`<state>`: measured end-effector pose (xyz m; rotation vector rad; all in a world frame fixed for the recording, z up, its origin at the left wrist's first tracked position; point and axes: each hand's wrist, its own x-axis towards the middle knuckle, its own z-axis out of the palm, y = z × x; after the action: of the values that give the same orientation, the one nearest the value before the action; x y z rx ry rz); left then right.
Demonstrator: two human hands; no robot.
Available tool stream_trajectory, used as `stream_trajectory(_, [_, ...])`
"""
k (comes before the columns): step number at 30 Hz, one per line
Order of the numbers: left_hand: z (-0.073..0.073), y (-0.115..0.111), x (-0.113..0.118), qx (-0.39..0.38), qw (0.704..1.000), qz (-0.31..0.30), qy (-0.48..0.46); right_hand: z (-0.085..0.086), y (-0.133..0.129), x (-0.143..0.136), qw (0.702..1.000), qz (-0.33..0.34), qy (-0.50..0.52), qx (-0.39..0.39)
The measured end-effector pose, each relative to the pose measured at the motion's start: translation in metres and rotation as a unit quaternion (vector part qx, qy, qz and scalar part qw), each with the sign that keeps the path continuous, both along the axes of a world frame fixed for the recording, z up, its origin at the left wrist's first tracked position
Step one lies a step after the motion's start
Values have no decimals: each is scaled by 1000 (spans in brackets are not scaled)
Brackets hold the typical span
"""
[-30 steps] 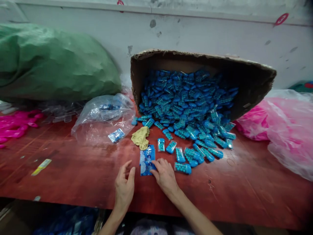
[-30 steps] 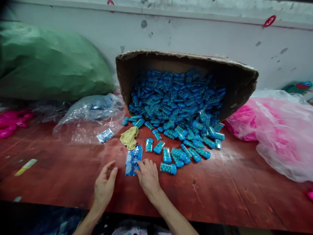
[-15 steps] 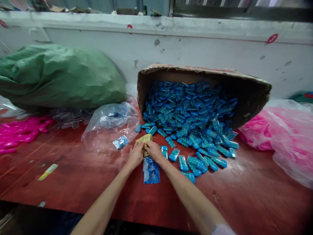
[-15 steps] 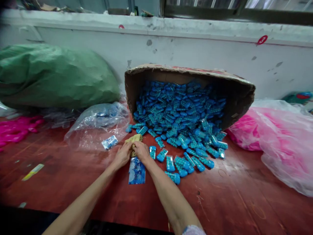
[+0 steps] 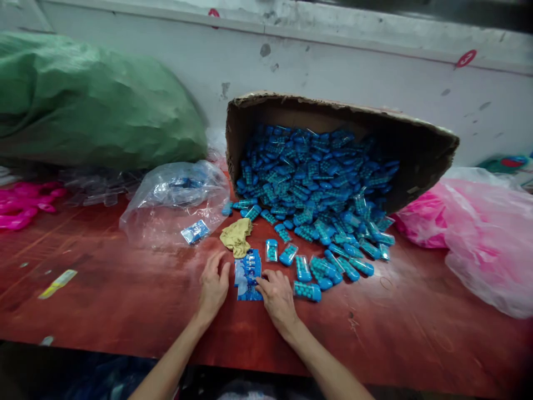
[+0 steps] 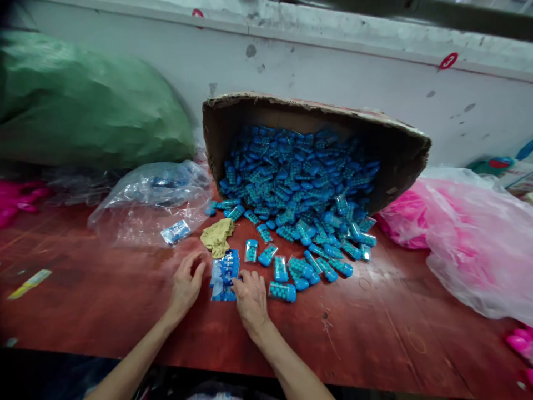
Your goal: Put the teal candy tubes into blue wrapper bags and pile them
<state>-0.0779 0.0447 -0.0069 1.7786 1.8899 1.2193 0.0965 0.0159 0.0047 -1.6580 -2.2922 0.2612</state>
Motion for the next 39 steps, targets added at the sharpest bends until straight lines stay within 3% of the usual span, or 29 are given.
stream_trajectory(3, [4, -34, 6, -27, 990, 37, -130, -4, -1, -1, 1000, -8, 11, 26])
stream_trajectory(7, [7, -59, 20, -110, 935, 70, -330, 8, -5, 1, 997, -13, 51, 61])
stream_trajectory(10, [13, -62, 31, -185, 907, 37, -375, 20, -16, 3, 990, 1, 113, 80])
stream_trajectory(13, [20, -61, 37, -258, 862, -26, -436, 25, -24, 1, 969, 4, 243, 51])
stream_trajectory(15, [23, -61, 39, -268, 835, -42, -478, 24, -23, -2, 923, -36, 383, -34])
stream_trajectory(19, [24, -65, 41, -247, 829, -9, -502, 19, -19, -10, 743, -60, 599, -292])
stream_trajectory(20, [24, -66, 41, -241, 831, 1, -501, 19, -19, -12, 713, -60, 621, -318])
stream_trajectory(22, [22, -66, 44, -231, 832, 16, -504, 17, -21, -15, 697, -77, 639, -316])
stream_trajectory(30, [20, -61, 52, -247, 788, 18, -564, -3, -33, -29, 771, -143, 587, -202])
stream_trajectory(33, [26, -61, 51, -281, 772, -15, -570, 2, -36, -27, 801, -131, 555, -185])
stream_trajectory(36, [29, -64, 46, -325, 757, -47, -565, 17, -37, -11, 865, -85, 465, -170])
stream_trajectory(39, [28, -67, 40, -330, 747, -34, -577, 29, -34, 22, 952, -67, 289, -76])
